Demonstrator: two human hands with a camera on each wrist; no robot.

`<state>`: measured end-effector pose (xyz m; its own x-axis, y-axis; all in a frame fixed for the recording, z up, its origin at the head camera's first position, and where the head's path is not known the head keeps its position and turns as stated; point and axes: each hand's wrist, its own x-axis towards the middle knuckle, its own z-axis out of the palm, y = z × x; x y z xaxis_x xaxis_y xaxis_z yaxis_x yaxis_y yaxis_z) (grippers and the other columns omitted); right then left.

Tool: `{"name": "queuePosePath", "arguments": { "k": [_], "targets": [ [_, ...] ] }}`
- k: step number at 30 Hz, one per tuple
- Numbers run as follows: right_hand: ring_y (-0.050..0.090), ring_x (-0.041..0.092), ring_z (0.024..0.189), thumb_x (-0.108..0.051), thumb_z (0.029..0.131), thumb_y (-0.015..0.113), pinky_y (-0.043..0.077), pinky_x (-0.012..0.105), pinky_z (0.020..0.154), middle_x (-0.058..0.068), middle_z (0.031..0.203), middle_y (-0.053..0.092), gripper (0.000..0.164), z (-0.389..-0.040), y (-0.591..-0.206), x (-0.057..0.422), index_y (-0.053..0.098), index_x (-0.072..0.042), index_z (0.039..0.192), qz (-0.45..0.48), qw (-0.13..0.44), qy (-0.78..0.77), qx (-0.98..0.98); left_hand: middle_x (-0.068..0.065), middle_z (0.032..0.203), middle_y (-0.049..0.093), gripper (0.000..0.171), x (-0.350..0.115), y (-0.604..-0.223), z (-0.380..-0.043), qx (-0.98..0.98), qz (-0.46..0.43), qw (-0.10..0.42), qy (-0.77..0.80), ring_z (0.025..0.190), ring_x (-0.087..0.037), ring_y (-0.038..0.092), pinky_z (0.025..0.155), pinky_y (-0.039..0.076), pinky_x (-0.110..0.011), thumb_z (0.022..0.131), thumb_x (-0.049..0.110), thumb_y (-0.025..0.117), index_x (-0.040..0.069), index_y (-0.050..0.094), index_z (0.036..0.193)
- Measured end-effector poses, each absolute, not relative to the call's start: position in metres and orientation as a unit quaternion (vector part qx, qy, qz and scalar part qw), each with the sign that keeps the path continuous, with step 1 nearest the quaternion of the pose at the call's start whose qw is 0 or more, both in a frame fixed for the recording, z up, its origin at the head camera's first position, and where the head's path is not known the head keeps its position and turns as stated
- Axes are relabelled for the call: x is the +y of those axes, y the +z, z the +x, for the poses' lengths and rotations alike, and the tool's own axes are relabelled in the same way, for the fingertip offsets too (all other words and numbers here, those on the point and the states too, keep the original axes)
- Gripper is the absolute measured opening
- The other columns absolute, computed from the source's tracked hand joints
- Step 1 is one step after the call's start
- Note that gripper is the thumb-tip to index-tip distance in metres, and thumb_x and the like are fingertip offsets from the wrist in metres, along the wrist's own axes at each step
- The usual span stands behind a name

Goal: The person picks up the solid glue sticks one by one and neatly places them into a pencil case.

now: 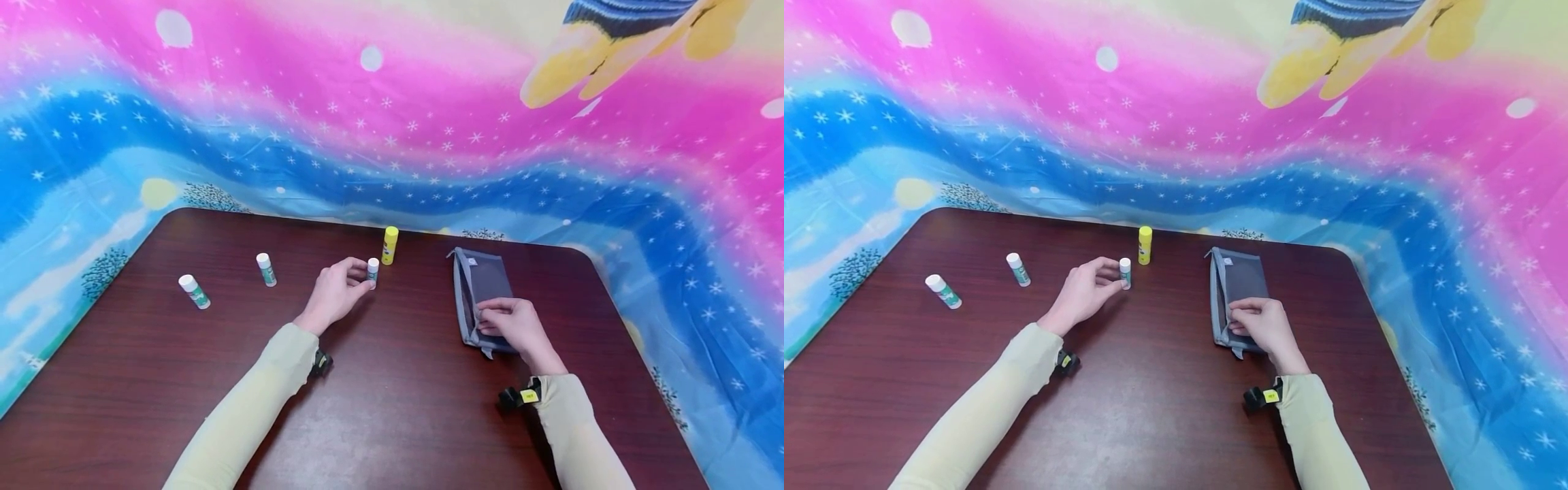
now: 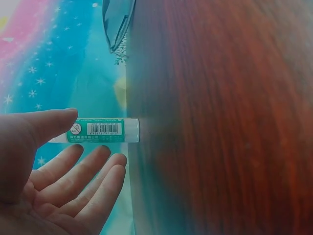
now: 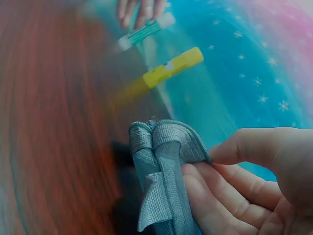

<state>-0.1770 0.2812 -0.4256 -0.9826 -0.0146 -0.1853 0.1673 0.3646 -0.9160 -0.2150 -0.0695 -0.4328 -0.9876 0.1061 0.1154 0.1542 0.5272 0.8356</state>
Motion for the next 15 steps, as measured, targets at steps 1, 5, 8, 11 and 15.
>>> {"name": "queuePosePath", "arguments": {
  "k": [1,5,8,11,15],
  "targets": [
    [0.074,0.020,0.077,-0.006,0.099,0.064,0.062,0.034,0.074,0.019,0.099,0.073,0.029,-0.178,-0.427,0.282,0.066,0.013,0.121,0.046,0.084,-0.571,0.815,-0.006,0.112,0.072,0.034,-0.069,-0.433,-0.215,-0.873,-0.074,0.025,-0.481,0.095,-0.023,0.071,0.090,0.057,-0.039,0.091,0.016,0.080,0.007,0.067,0.121],
    [0.074,0.017,0.078,-0.005,0.100,0.063,0.062,0.034,0.076,0.015,0.100,0.073,0.032,-0.180,-0.431,0.283,0.062,0.015,0.125,0.048,0.094,-0.609,0.786,-0.006,0.111,0.072,0.032,-0.069,-0.433,-0.217,-0.872,-0.074,0.024,-0.483,0.095,-0.022,0.071,0.090,0.057,-0.038,0.092,0.016,0.079,0.008,0.067,0.120],
    [0.073,0.017,0.078,-0.006,0.100,0.064,0.061,0.034,0.077,0.011,0.100,0.072,0.034,-0.181,-0.434,0.282,0.061,0.015,0.126,0.054,0.107,-0.635,0.763,-0.005,0.110,0.072,0.031,-0.069,-0.433,-0.217,-0.873,-0.071,0.022,-0.483,0.094,-0.022,0.071,0.090,0.057,-0.038,0.092,0.017,0.079,0.008,0.068,0.119],
    [0.073,0.017,0.079,-0.007,0.099,0.065,0.061,0.034,0.078,0.009,0.100,0.071,0.036,-0.182,-0.436,0.282,0.061,0.015,0.128,0.058,0.119,-0.650,0.748,-0.005,0.110,0.072,0.031,-0.069,-0.433,-0.217,-0.874,-0.070,0.020,-0.481,0.094,-0.022,0.071,0.090,0.057,-0.038,0.092,0.018,0.079,0.009,0.068,0.119],
    [0.072,0.017,0.081,-0.007,0.099,0.064,0.061,0.034,0.079,0.009,0.101,0.070,0.036,-0.182,-0.438,0.279,0.060,0.014,0.128,0.059,0.124,-0.656,0.742,-0.005,0.109,0.072,0.031,-0.068,-0.434,-0.217,-0.875,-0.070,0.020,-0.478,0.093,-0.021,0.071,0.089,0.057,-0.038,0.092,0.018,0.079,0.009,0.068,0.119]
  ]
}}
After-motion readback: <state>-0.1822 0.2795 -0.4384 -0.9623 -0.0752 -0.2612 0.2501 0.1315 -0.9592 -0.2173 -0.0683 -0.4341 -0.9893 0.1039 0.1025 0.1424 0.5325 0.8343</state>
